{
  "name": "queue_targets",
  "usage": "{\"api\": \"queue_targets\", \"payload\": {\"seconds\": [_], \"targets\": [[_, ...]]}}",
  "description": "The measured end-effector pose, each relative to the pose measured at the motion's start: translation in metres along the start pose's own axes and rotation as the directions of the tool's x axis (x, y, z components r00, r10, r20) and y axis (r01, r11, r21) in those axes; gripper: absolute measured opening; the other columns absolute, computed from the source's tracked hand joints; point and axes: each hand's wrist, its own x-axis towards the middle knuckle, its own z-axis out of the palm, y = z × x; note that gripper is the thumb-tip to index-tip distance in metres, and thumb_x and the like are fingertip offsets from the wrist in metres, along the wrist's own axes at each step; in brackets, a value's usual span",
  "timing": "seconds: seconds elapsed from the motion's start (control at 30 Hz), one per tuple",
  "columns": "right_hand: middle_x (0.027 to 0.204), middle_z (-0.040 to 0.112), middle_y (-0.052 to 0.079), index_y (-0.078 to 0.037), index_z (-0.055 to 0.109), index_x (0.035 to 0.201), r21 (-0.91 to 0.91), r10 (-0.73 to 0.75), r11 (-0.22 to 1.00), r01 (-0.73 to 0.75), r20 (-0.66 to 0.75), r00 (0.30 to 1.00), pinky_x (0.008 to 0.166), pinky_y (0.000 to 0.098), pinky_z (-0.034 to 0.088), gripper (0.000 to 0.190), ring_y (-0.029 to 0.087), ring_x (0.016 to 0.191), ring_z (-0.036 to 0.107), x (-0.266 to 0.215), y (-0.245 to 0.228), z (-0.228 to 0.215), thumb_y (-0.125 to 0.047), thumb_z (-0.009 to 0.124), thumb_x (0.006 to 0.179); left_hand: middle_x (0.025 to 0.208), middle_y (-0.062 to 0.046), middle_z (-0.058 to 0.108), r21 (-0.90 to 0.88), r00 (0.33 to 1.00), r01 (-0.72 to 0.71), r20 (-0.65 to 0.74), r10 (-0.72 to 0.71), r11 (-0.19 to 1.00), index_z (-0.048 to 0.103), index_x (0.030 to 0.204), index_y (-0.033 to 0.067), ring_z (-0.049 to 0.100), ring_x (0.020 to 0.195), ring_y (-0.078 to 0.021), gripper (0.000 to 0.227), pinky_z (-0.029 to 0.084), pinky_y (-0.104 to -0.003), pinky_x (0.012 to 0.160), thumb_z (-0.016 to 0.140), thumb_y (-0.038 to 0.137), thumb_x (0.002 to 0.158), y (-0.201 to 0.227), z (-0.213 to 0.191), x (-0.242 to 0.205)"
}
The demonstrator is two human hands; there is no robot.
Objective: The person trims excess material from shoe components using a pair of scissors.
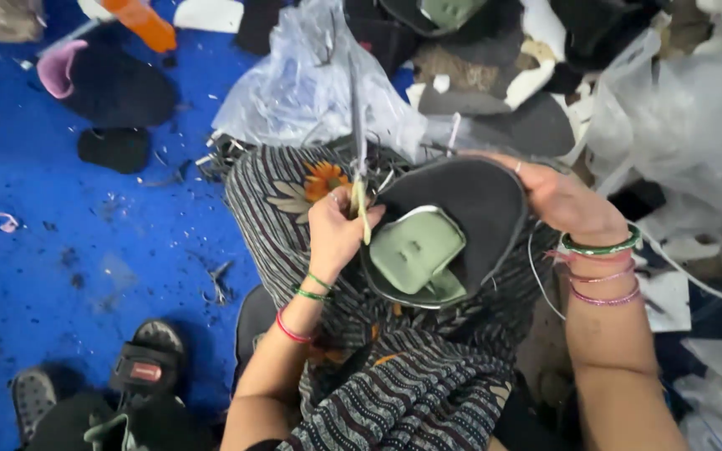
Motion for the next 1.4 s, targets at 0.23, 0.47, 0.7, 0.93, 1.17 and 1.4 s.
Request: {"api": "queue_targets", "payload": {"seconds": [0.23,0.47,0.7,0.93,1.17,1.4], "targets": [[0.098,0.076,0.016,-0.002,0.068,0.117,-0.973,-0.028,0.001,-0.232,-0.232,0.972,0.065,0.0387,0.059,0.048,0.026,0.072,0.072,0.079,-0.062,-0.028,-0.044,0.07,0.094,0.074,0.002,0.065,-0.193,1.0,-0.014,-0.03,0.008,0.981,0.061,0.078,0.0064,0.057,0.065,-0.0047,0.028,0.05,-0.023,0.06,0.088,0.011,0.08,-0.035,-0.021,0.009],[0.094,0.068,0.018,0.004,0.069,0.108,-0.973,-0.427,0.119,-0.197,-0.229,0.875,0.063,0.0408,0.048,0.038,0.03,0.073,0.061,0.205,-0.204,-0.076,-0.031,0.069,0.095,0.094,-0.01,0.075,-0.477,0.986,-0.104,0.066,0.154,0.872,0.062,0.085,0.004,0.072,0.084,-0.0157,0.021,0.06,-0.031,0.077,0.082,0.005,0.084,-0.063,-0.028,0.015],[0.138,0.056,0.023,0.0,0.051,0.142,-0.959,-0.56,-0.282,-0.011,0.155,0.814,0.106,0.045,0.043,0.059,0.039,0.124,0.052,0.321,-0.127,-0.186,-0.012,0.065,0.086,0.132,-0.018,0.065,-0.535,0.981,-0.118,0.066,0.18,0.837,0.06,0.114,0.0004,0.066,0.119,-0.0242,0.032,0.053,-0.04,0.104,0.078,0.009,0.089,-0.054,-0.019,0.02],[0.142,0.057,0.009,-0.019,0.053,0.146,-0.76,-0.56,-0.425,-0.492,-0.207,0.802,0.103,0.0757,0.035,0.062,0.037,0.139,0.046,0.304,0.026,-0.309,-0.012,0.068,0.086,0.152,-0.017,0.053,-0.396,0.959,-0.119,0.192,0.209,0.911,0.055,0.129,-0.0001,0.052,0.14,-0.0263,0.05,0.036,-0.043,0.12,0.077,0.014,0.087,-0.055,-0.004,0.03],[0.117,0.067,0.013,-0.016,0.075,0.121,-0.956,-0.617,0.077,-0.282,-0.268,0.74,0.097,0.0622,0.055,0.026,0.042,0.113,0.064,0.259,0.043,-0.3,-0.024,0.073,0.097,0.142,-0.019,0.064,-0.332,0.985,-0.103,0.098,0.143,0.938,0.055,0.113,0.0002,0.063,0.124,-0.0273,0.039,0.05,-0.046,0.107,0.08,0.008,0.084,-0.089,0.013,0.035],[0.128,0.067,0.009,-0.01,0.058,0.128,0.408,-0.491,0.685,0.604,-0.354,0.796,0.093,0.0578,0.061,0.028,0.029,0.114,0.07,0.121,0.08,-0.089,-0.016,0.056,0.101,0.143,-0.011,0.06,-0.419,0.982,-0.097,0.105,0.155,0.903,0.052,0.122,0.0031,0.063,0.12,-0.0233,0.057,0.052,-0.046,0.102,0.086,0.02,0.079,-0.035,0.029,0.051]]}}
